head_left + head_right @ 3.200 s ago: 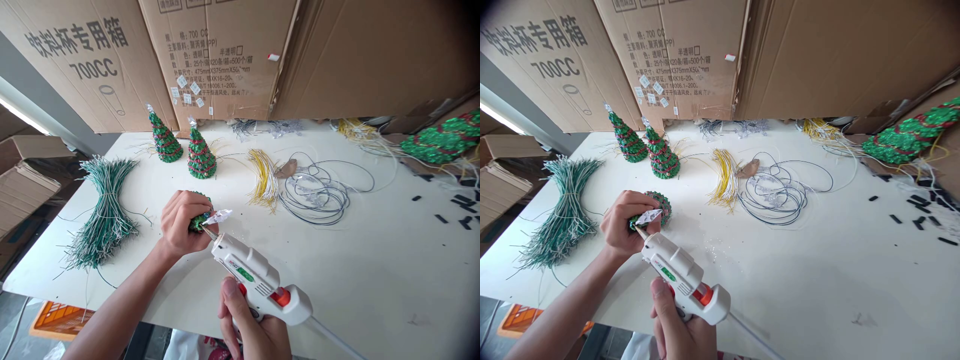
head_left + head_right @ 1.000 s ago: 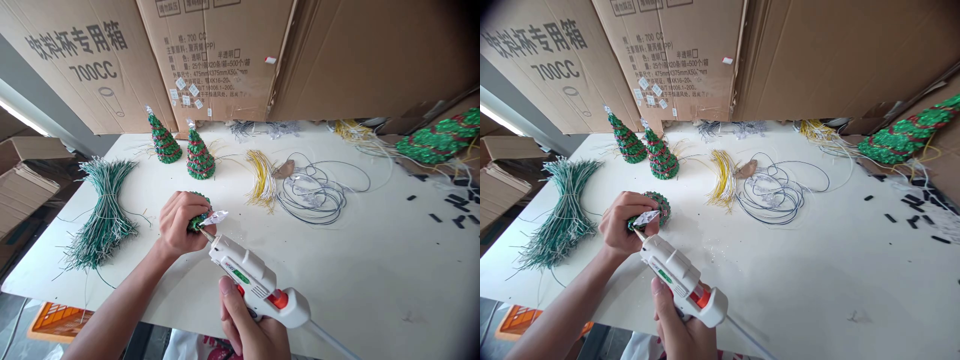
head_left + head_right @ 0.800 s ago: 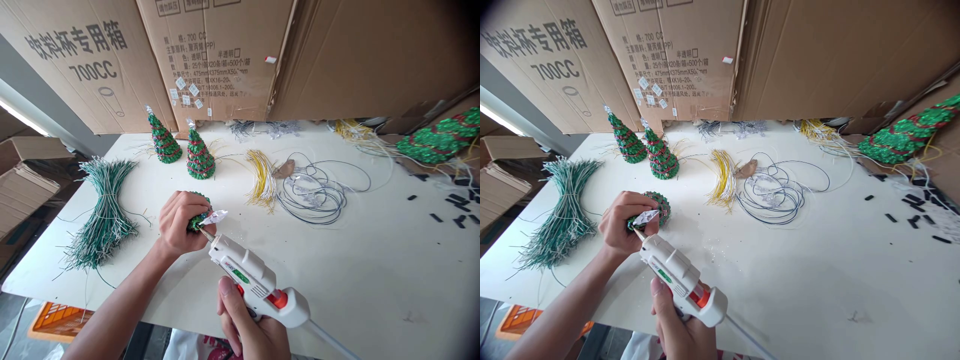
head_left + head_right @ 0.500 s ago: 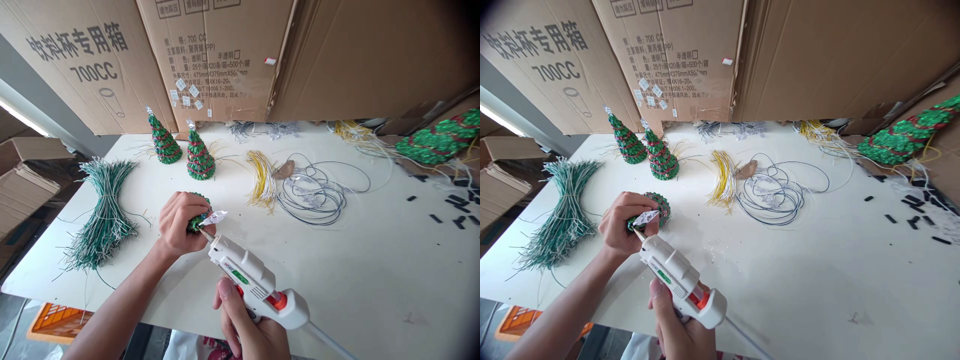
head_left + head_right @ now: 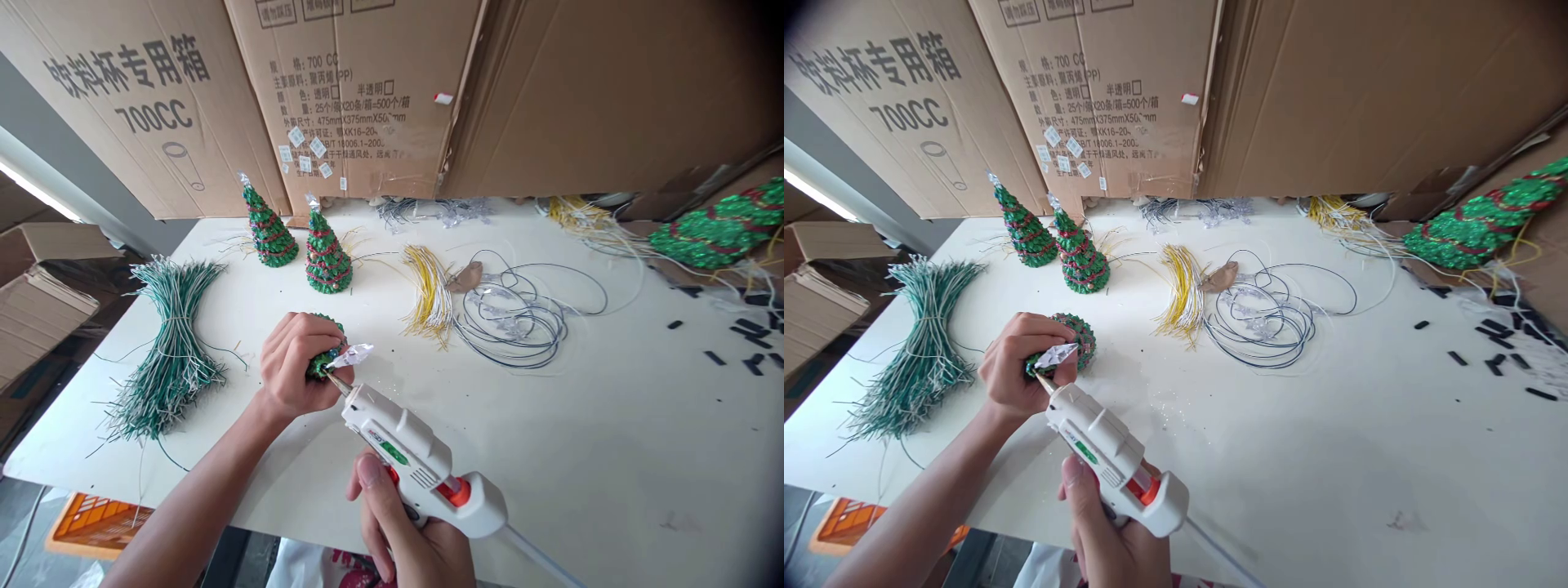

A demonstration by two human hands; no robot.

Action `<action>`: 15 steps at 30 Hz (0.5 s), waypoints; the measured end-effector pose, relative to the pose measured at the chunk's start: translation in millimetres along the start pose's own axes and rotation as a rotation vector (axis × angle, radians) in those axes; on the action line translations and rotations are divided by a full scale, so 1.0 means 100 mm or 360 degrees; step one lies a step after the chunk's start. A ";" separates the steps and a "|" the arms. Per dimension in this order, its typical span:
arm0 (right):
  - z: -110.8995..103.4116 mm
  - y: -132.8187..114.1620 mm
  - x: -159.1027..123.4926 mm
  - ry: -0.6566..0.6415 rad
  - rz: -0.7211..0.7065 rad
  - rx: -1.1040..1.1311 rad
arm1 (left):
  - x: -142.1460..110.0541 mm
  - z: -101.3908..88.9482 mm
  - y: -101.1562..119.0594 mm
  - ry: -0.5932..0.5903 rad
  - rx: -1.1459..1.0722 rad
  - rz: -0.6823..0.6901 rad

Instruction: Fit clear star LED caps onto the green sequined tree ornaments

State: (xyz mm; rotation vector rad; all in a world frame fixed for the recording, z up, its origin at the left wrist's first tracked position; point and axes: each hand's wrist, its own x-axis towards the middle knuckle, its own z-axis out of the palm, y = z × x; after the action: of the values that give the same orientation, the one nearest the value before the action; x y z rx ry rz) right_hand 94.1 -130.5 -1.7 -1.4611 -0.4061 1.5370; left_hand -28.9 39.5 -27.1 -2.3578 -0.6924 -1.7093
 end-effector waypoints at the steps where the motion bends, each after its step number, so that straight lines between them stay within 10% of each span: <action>1: 0.00 0.00 0.00 -0.0016 -0.0004 -0.0008 | 0.00 0.00 0.00 0.0002 0.0004 -0.0003; 15: 0.00 -0.09 0.00 -0.0131 -0.0263 -0.0094 | -0.01 -0.01 0.00 0.0003 -0.0041 -0.0029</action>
State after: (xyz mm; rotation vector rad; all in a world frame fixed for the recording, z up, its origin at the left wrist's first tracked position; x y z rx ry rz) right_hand 98.0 -125.9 4.8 -1.3763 -0.6104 1.4661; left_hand -29.9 39.1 -28.3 -2.3739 -0.6982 -1.7379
